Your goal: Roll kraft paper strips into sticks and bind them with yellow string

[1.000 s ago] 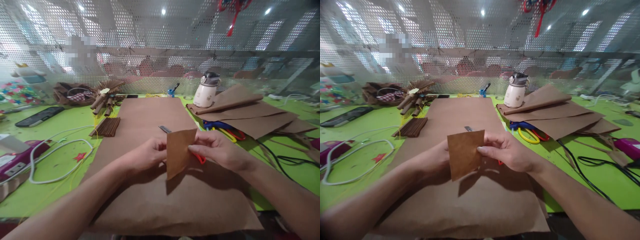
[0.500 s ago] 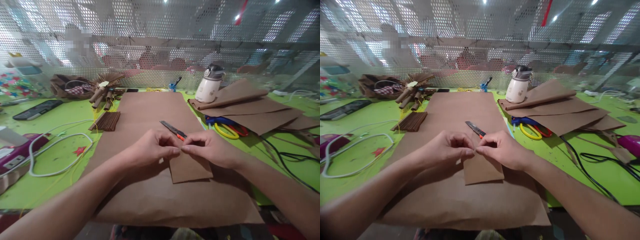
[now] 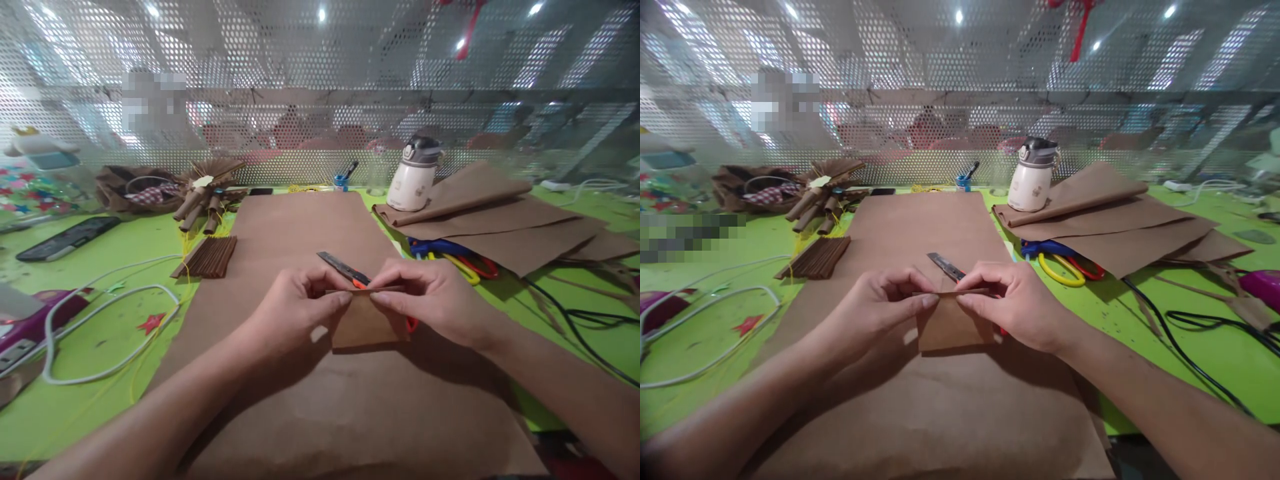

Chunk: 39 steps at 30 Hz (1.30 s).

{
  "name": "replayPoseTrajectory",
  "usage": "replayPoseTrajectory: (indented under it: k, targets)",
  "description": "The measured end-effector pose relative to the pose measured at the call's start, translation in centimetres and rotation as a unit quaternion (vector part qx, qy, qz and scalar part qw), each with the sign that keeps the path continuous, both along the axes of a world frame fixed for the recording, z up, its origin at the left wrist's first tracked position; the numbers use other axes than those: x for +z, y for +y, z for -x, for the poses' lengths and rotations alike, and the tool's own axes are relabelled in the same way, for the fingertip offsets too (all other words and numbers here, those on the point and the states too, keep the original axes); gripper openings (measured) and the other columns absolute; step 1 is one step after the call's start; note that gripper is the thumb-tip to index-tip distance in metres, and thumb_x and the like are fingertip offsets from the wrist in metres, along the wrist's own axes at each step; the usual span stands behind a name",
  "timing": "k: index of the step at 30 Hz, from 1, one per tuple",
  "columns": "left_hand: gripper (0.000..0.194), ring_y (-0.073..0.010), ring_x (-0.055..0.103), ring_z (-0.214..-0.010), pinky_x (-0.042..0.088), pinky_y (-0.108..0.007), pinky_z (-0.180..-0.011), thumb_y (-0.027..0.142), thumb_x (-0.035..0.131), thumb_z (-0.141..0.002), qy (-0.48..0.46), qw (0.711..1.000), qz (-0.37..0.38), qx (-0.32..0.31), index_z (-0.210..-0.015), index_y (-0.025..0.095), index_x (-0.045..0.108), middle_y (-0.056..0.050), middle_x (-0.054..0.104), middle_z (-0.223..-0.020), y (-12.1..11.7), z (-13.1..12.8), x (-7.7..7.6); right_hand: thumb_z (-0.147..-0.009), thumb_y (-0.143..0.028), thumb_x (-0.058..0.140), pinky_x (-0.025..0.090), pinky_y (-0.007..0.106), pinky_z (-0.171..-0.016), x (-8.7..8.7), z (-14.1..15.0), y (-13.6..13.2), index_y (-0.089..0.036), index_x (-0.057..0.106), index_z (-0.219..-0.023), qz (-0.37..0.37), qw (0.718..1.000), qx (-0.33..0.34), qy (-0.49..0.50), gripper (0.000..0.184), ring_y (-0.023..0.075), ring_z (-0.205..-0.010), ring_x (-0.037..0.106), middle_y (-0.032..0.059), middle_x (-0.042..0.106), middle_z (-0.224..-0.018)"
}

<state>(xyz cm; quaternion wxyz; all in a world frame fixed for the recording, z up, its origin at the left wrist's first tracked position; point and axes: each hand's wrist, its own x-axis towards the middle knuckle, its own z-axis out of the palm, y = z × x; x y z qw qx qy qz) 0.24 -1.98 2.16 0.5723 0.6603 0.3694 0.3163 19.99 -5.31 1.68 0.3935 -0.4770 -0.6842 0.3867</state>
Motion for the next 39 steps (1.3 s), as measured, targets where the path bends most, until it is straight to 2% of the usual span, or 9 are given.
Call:
replayPoseTrajectory:
  k: [5,8,11,15,18,25,30,36,39]
  targets:
    - [0.007,-0.0092,0.054,-0.058,0.04,-0.018,-0.053,0.01,0.057,-0.074,-0.002,0.996,-0.076,0.039,-0.071,0.014,0.062,0.001,0.063,-0.064,-0.7,-0.4,0.3,-0.076,-0.023,0.065,0.042,0.021,-0.045,-0.4,-0.3,0.1,-0.018,0.07,-0.082,0.026,0.996,0.008,0.088,0.009,0.0093,-0.055,0.052,-0.0001,0.057,-0.07]
    - [0.012,-0.0095,0.056,-0.06,0.042,-0.018,-0.055,0.008,0.055,-0.074,-0.007,0.99,-0.128,0.057,-0.071,0.014,0.064,0.0,0.064,-0.066,-1.0,-0.3,0.8,-0.077,-0.022,0.066,0.043,0.021,-0.046,-0.5,-0.6,0.1,-0.019,0.071,-0.083,-0.003,0.992,0.019,0.123,0.009,0.0093,-0.056,0.052,-0.0001,0.057,-0.07]
    - [0.013,-0.0105,0.058,-0.064,0.045,-0.019,-0.059,0.008,0.055,-0.073,-0.014,0.987,-0.16,0.033,-0.075,0.015,0.066,-0.001,0.066,-0.07,-1.0,0.1,1.2,-0.077,-0.018,0.066,0.045,0.022,-0.05,-0.3,-0.6,0.0,-0.02,0.072,-0.085,-0.05,0.99,0.027,0.127,0.01,0.0104,-0.06,0.055,0.0008,0.06,-0.071]
    - [0.014,-0.0151,0.06,-0.075,0.046,-0.022,-0.063,0.018,0.055,-0.077,0.008,0.993,-0.121,-0.017,-0.084,0.015,0.067,-0.004,0.067,-0.081,-0.6,0.7,1.3,-0.077,-0.012,0.064,0.046,0.022,-0.051,0.1,-0.3,-0.5,-0.02,0.072,-0.085,-0.126,0.989,0.019,0.071,0.014,0.0119,-0.066,0.058,0.0027,0.064,-0.077]
    - [0.027,-0.0175,0.059,-0.078,0.045,-0.024,-0.064,0.031,0.047,-0.085,0.019,0.996,-0.064,-0.05,-0.086,0.015,0.068,-0.006,0.066,-0.081,-0.4,0.8,1.2,-0.077,-0.006,0.062,0.047,0.022,-0.056,0.1,0.1,-0.7,-0.021,0.072,-0.087,-0.191,0.981,0.033,0.023,0.021,0.0117,-0.069,0.06,0.0027,0.067,-0.08]
    - [0.032,-0.0074,0.036,-0.052,0.03,-0.02,-0.048,0.037,0.048,-0.086,0.038,0.984,0.033,-0.17,-0.074,0.012,0.065,0.003,0.047,-0.059,-0.4,0.6,0.9,-0.079,-0.005,0.058,0.048,0.025,-0.061,-0.3,0.2,-0.3,-0.022,0.071,-0.092,-0.259,0.963,0.07,-0.027,0.025,0.0128,-0.071,0.062,0.0027,0.067,-0.081]
    - [0.03,-0.0069,0.033,-0.05,0.026,-0.02,-0.046,0.036,0.049,-0.085,0.052,0.985,0.054,-0.152,-0.071,0.013,0.062,0.004,0.043,-0.055,-0.4,0.7,0.8,-0.079,-0.005,0.059,0.049,0.025,-0.062,-0.6,0.1,-0.2,-0.02,0.071,-0.092,-0.246,0.967,0.063,-0.01,0.023,0.0127,-0.073,0.062,0.0032,0.068,-0.082]
    - [0.029,-0.007,0.034,-0.045,0.024,-0.02,-0.042,0.037,0.052,-0.082,0.079,0.989,0.072,-0.101,-0.071,0.013,0.064,0.004,0.042,-0.049,-0.5,0.5,1.1,-0.079,-0.01,0.061,0.047,0.023,-0.059,-0.4,0.1,-0.4,-0.021,0.07,-0.091,-0.137,0.991,0.01,0.001,0.019,0.0115,-0.068,0.06,0.0009,0.066,-0.079]
    - [0.027,-0.0074,0.035,-0.048,0.026,-0.019,-0.044,0.036,0.054,-0.081,0.068,0.989,0.086,-0.104,-0.076,0.013,0.066,0.003,0.045,-0.053,-0.5,0.5,1.0,-0.08,-0.015,0.061,0.046,0.024,-0.059,-0.2,0.1,-0.4,-0.021,0.071,-0.087,-0.116,0.993,0.015,0.002,0.014,0.0124,-0.069,0.061,0.0019,0.067,-0.081]
